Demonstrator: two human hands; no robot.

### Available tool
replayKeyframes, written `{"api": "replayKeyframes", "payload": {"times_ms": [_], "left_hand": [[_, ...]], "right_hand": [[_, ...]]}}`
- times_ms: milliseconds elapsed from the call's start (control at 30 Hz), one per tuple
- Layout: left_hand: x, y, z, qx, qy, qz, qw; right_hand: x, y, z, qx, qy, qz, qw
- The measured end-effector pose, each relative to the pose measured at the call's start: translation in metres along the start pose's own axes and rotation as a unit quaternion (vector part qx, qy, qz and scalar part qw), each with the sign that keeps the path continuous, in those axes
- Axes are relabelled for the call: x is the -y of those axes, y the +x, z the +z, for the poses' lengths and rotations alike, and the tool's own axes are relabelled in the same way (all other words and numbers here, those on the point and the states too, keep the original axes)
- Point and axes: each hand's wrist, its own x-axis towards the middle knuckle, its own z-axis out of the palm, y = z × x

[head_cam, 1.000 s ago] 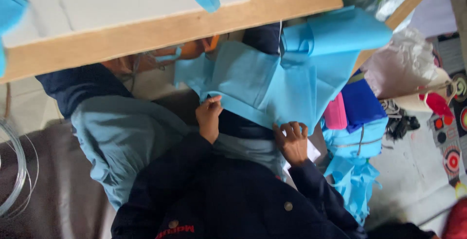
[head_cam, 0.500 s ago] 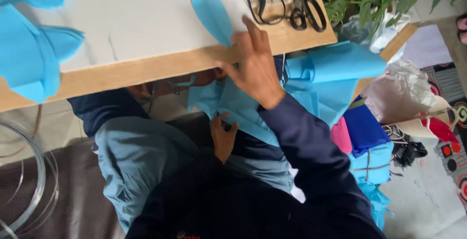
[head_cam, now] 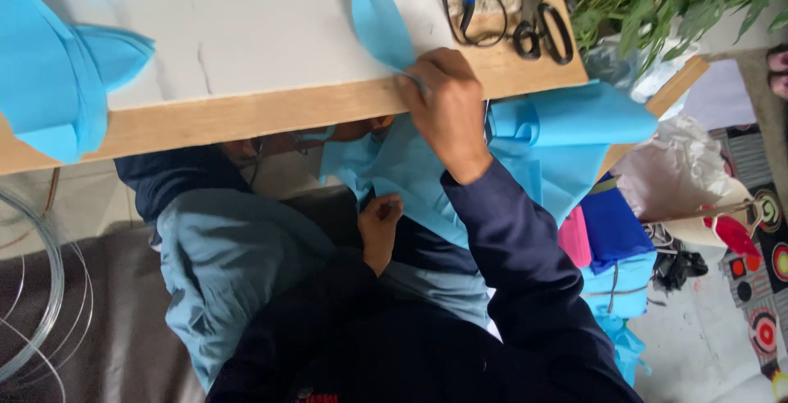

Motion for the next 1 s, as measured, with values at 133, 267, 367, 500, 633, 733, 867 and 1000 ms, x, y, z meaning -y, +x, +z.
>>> {"api": "replayKeyframes", "payload": {"times_ms": [133, 267, 367, 500, 633, 733, 867, 1000], "left_hand": [[-0.028, -0.003, -0.004, 0.026, -0.073, -0.052, 0.996], [-0.027, 0.001, -0.007, 0.06, -0.174, -0.103, 0.978], [-0.008, 0.002, -0.013, 0.095, -0.246, -0.075, 0.962], [-0.028, -0.005, -0.006, 0.058, -0.29, -0.093, 0.951], [-0.048, -0.008, -0.004, 0.062, -0.2, -0.045, 0.977], [-0.024, -0.005, -0.003, 0.036, -0.178, -0.048, 0.982], [-0.007, -0.002, -0.001, 0.009, -0.156, -0.042, 0.987], [0.0, -0.002, 0.002, -0.004, -0.147, -0.042, 0.988]], "right_hand": [[0.017, -0.043, -0.038, -0.039, 0.173, 0.04, 0.983], [0.003, -0.115, -0.035, 0.118, 0.519, 0.23, 0.815], [-0.023, -0.169, 0.002, 0.205, 0.554, 0.362, 0.721], [-0.032, -0.198, 0.022, 0.203, 0.575, 0.428, 0.667], [-0.037, -0.215, 0.028, 0.211, 0.568, 0.445, 0.659], [-0.04, -0.222, 0.028, 0.226, 0.554, 0.432, 0.675], [-0.032, -0.208, 0.023, 0.276, 0.473, 0.376, 0.747], [-0.038, -0.216, 0.045, 0.257, 0.409, 0.342, 0.806]]}}
